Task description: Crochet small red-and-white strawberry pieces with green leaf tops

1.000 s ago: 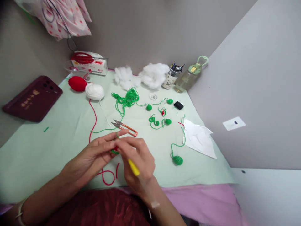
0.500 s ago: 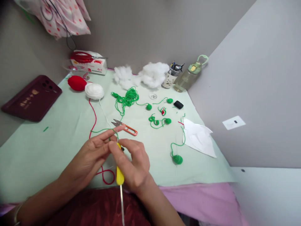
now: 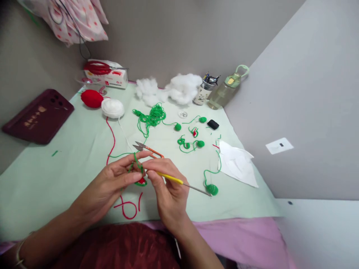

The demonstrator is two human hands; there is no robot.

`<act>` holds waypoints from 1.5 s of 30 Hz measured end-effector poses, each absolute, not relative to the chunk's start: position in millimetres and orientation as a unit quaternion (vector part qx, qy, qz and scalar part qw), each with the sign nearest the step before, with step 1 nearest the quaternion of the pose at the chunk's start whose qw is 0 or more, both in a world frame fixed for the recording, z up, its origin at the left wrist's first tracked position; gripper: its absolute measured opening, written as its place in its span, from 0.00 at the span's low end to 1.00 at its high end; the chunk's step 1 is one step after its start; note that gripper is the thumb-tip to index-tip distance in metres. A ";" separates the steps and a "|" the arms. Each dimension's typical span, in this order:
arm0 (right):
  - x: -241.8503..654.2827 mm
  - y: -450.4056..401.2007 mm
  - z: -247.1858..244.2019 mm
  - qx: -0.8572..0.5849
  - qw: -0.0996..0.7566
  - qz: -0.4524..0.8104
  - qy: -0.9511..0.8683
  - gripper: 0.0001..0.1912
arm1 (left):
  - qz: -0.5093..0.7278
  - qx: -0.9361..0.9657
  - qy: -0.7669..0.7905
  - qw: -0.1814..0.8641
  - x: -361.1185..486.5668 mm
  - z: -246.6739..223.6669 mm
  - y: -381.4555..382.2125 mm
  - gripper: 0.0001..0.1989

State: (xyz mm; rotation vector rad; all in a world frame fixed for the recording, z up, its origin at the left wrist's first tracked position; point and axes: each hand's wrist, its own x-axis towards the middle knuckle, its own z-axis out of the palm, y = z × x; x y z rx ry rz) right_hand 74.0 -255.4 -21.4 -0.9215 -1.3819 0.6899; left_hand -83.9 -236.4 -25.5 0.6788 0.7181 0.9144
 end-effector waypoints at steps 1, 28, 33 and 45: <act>73.8 -255.8 -20.8 -0.403 0.621 0.285 -0.610 0.12 | 0.425 0.316 0.337 0.778 -82.8 -25.8 -235.7 0.20; 79.1 -262.1 -24.7 -0.425 0.604 0.207 -0.642 0.16 | 0.401 0.240 0.333 0.819 -83.2 -22.0 -229.6 0.23; 87.4 -258.2 -22.2 -0.408 0.652 0.347 -0.537 0.11 | 0.390 0.256 0.326 0.822 -89.9 -21.0 -227.5 0.22; 77.7 -269.1 -38.2 -0.450 0.549 0.094 -0.698 0.18 | 0.457 0.322 0.383 0.735 -74.6 -23.1 -240.4 0.31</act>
